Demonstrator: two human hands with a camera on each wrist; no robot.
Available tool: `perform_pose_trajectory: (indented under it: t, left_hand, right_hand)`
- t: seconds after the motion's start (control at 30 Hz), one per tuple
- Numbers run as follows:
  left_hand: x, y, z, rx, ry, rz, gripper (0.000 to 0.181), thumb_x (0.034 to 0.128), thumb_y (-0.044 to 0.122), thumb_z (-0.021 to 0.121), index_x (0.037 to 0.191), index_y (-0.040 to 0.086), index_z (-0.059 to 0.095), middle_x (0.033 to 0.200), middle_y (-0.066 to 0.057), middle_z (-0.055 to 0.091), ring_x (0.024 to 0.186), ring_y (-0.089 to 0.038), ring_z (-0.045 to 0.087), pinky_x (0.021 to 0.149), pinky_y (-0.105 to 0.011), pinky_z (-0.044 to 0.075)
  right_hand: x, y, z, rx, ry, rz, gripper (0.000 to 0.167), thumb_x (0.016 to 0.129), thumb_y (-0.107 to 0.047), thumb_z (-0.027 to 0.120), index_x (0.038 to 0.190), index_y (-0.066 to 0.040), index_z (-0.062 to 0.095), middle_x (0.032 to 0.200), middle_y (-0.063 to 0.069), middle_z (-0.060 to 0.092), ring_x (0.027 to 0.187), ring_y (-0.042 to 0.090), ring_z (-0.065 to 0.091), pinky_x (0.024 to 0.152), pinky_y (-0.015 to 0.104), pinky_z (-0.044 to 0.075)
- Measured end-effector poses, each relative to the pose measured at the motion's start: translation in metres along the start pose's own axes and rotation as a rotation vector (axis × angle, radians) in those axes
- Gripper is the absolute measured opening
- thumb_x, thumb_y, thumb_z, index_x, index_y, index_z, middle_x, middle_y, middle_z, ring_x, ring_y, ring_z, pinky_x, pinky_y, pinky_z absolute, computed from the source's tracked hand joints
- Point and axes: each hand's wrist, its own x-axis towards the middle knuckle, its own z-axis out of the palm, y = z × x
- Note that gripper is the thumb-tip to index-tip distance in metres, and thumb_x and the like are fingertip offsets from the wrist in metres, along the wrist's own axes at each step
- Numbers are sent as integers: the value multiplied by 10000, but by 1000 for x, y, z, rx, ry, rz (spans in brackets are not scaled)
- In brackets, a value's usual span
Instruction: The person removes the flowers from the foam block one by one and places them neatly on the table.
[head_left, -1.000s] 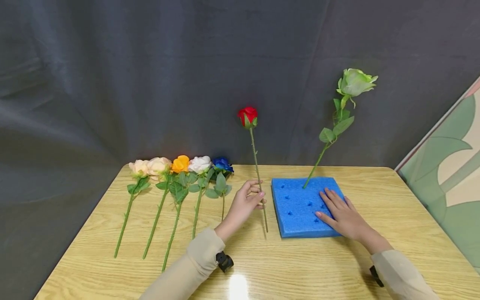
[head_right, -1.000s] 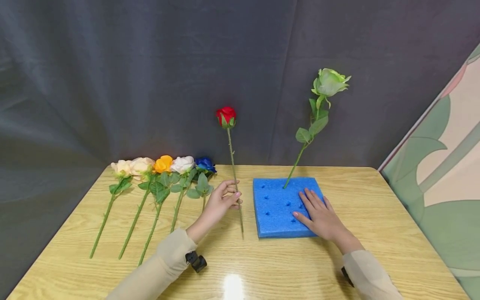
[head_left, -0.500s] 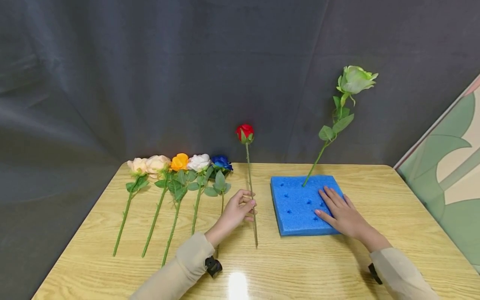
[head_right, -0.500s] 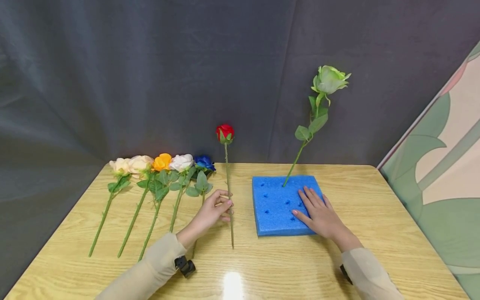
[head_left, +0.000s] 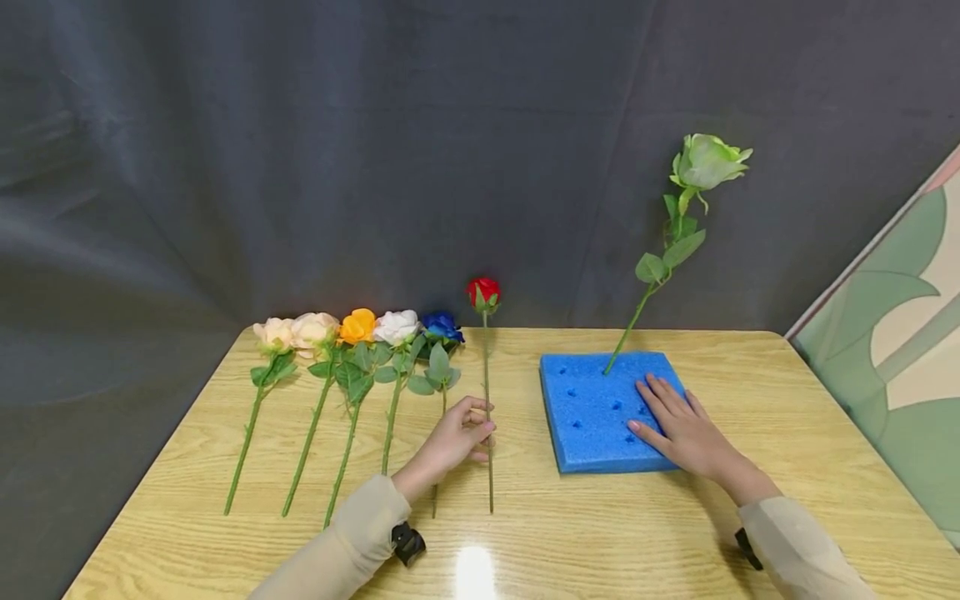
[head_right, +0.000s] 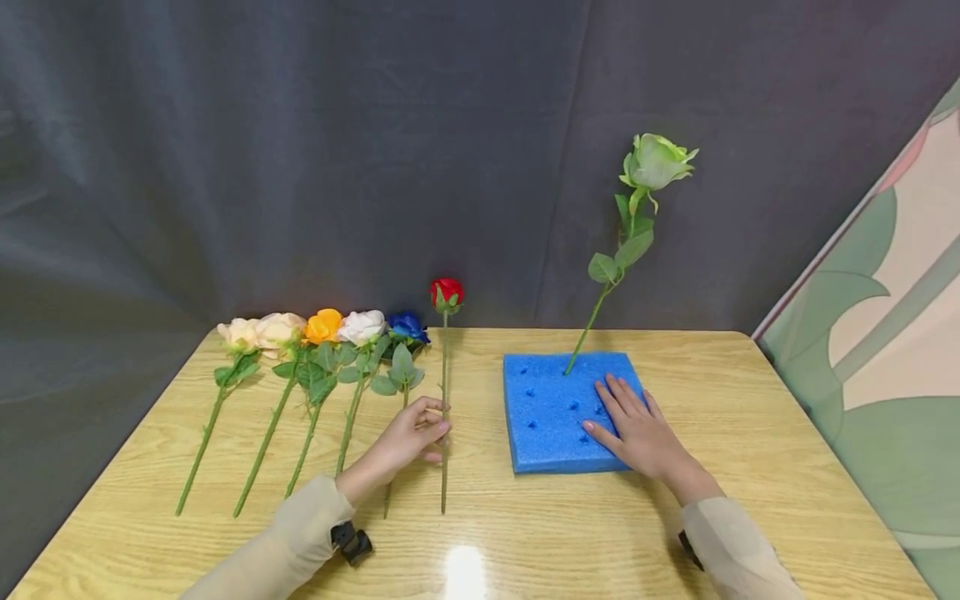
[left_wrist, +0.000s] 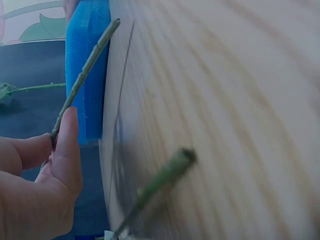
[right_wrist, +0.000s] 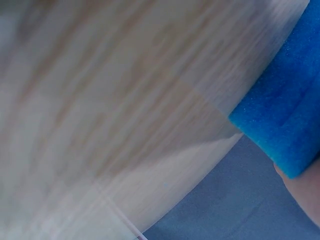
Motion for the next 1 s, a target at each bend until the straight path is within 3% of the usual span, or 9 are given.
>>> perform_pose_trajectory:
  t: [0.27,0.73,1.0]
  left_hand:
    - [-2,-2,-8,19,-1,-47,375,950,-2,527,1312,-36,431,1078,-174,554,863,-186,624,689,-314,606]
    - [-5,-6,-13,30,-40,-89,489,895,-80,568,1346,-66,381,1102,-209,537,837,-182,624,721,-330,606]
    - [-5,-8,-11,40,-12,-110,521,873,-96,597,1345,-79,379,1062,-194,529,820,-194,629,698,-339,607]
  right_hand:
    - [1,0,-2,-2,6,-9,747,974,-450,481,1512,-7,211,1568,264,164,1455,440,119,1148,651,60]
    - [1,2,2,9,37,-20,736,969,-435,499,1503,0,238,1561,270,183,1455,438,123,1145,651,61]
    - [1,1,0,-3,-1,-3,743,977,-449,477,1511,-5,211,1569,265,158,1456,442,115,1149,650,60]
